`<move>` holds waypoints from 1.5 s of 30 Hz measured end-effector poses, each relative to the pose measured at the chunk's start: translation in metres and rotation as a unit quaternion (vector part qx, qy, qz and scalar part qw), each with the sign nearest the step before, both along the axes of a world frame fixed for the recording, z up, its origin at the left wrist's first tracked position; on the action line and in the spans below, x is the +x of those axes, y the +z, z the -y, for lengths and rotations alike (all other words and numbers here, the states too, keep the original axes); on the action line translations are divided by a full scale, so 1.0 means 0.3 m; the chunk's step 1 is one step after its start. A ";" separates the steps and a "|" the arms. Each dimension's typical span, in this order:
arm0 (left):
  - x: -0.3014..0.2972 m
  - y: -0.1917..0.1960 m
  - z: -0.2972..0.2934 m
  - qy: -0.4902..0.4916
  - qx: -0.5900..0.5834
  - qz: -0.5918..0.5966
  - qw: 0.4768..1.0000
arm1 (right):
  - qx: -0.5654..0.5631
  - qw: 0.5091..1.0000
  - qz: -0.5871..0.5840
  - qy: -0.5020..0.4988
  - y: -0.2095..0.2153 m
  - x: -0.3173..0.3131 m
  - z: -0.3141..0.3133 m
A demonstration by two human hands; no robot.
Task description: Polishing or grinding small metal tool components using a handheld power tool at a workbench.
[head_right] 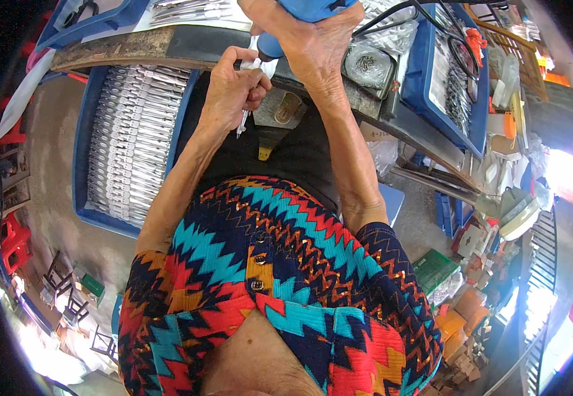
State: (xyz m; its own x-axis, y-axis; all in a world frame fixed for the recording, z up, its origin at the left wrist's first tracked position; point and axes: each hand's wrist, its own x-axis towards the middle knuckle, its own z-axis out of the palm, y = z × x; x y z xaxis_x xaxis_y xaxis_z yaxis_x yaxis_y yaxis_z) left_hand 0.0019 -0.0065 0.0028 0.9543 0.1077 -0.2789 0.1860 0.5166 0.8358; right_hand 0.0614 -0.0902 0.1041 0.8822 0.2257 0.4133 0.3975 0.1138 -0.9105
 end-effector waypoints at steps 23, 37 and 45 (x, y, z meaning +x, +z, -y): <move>0.008 -0.011 0.006 0.011 0.007 0.028 1.000 | -0.157 0.932 0.328 -0.006 -0.020 0.040 -0.003; 0.032 0.137 -0.102 -0.027 -0.011 0.003 1.000 | 0.038 0.999 0.010 -0.008 -0.065 0.023 0.042; 0.423 0.183 -0.381 0.060 0.591 0.215 0.775 | 0.007 0.999 -0.043 0.017 -0.059 0.009 0.055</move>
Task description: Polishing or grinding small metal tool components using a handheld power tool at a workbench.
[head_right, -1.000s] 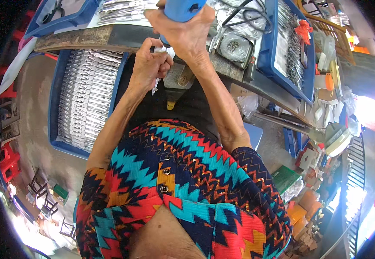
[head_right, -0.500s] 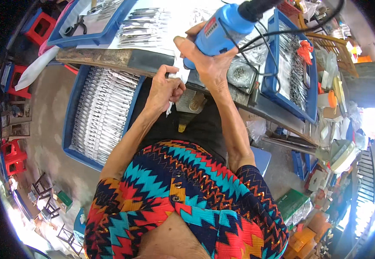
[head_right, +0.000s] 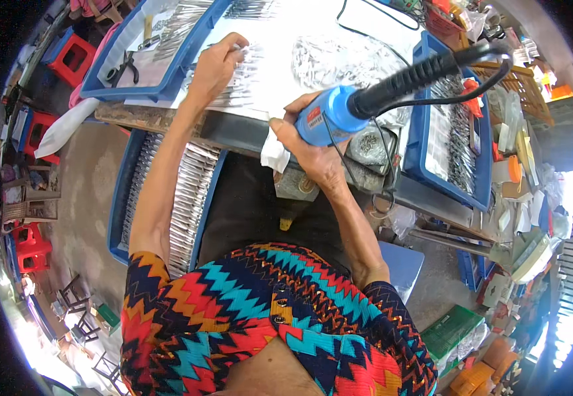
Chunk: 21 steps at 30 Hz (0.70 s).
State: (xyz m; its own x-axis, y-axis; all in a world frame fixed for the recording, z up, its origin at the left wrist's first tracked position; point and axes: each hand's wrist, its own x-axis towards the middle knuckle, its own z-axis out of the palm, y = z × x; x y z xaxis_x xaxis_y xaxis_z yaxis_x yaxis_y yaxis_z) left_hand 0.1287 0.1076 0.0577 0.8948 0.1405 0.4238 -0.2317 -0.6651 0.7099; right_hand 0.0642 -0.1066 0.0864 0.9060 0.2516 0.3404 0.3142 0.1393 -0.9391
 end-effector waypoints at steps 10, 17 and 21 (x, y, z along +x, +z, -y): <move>0.184 -0.093 -0.099 -0.063 0.193 0.037 0.978 | 0.012 0.994 0.083 0.063 -0.015 0.028 0.028; 0.273 -0.031 -0.071 -0.056 0.197 -0.013 0.979 | -0.002 0.991 0.105 0.082 0.003 0.051 0.034; 0.483 -0.071 -0.113 -0.061 0.210 0.047 0.975 | 0.014 0.992 0.056 0.115 -0.010 0.047 0.047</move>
